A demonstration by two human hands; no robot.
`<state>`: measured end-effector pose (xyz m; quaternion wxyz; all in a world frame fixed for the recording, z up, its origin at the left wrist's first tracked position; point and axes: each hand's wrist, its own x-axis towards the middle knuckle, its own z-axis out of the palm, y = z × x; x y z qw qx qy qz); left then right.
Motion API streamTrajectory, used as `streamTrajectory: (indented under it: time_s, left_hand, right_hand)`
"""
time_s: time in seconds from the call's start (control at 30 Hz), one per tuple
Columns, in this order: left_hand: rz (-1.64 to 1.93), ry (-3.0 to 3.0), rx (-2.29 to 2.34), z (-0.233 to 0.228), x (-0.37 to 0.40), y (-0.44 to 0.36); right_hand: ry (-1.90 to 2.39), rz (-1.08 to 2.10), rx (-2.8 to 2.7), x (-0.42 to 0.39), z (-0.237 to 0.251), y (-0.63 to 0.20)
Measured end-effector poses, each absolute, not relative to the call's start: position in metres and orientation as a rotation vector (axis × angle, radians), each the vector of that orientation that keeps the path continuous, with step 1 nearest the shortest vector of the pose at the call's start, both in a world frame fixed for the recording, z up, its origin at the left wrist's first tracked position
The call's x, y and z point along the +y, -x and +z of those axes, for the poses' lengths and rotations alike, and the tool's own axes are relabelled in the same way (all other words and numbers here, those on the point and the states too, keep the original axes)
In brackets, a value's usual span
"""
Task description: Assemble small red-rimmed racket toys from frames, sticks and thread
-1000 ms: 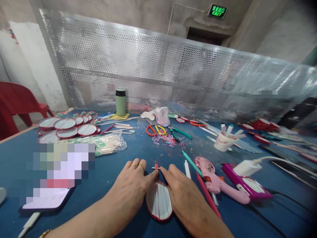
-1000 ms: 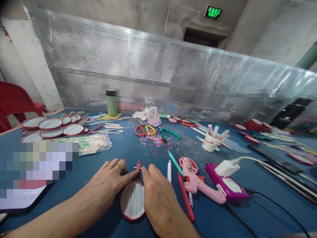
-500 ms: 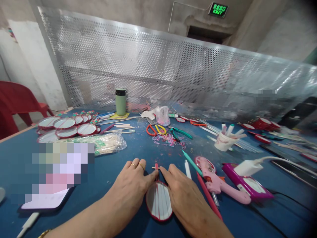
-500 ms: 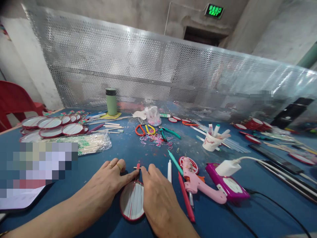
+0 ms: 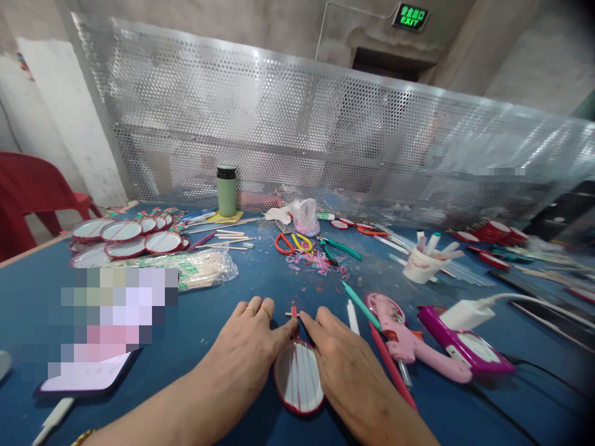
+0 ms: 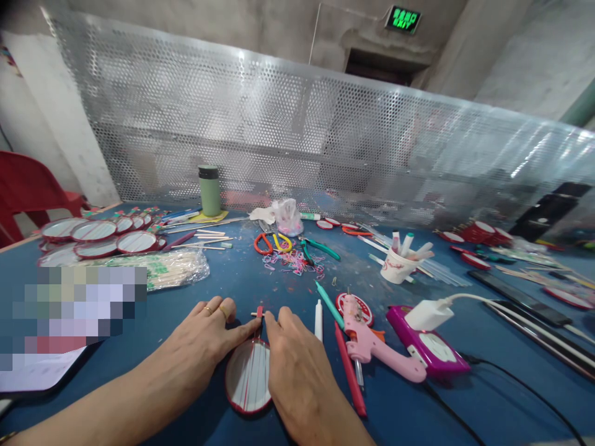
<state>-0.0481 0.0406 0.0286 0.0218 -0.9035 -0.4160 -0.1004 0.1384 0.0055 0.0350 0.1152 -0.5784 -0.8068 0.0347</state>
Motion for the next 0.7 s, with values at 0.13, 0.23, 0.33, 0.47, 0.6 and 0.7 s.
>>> streamTrajectory:
  time_s: [0.13,0.23,0.33,0.47,0.6,0.7]
  left_hand:
    - [-0.291,2.791,-1.278,0.026,0.043,0.048]
    - [-0.287,2.777,-1.254,0.024,0.043,0.048]
    - [-0.286,2.763,-1.244,0.022,0.044,0.048]
    - [-0.282,2.755,-1.238,0.019,0.045,0.048]
    - [-0.280,2.753,-1.234,0.018,0.046,0.048]
    - [-0.275,2.754,-1.226,0.017,0.046,0.048]
  right_hand:
    - [1.718,0.100,-2.354,0.007,0.033,-0.139]
    - [1.723,0.116,-2.361,0.008,0.032,-0.138]
    - [1.723,0.102,-2.368,0.008,0.032,-0.138]
    - [1.705,0.109,-2.384,0.008,0.031,-0.138]
    - [1.701,0.062,-2.378,0.007,0.030,-0.139]
    - [1.710,0.055,-2.386,0.008,0.029,-0.139]
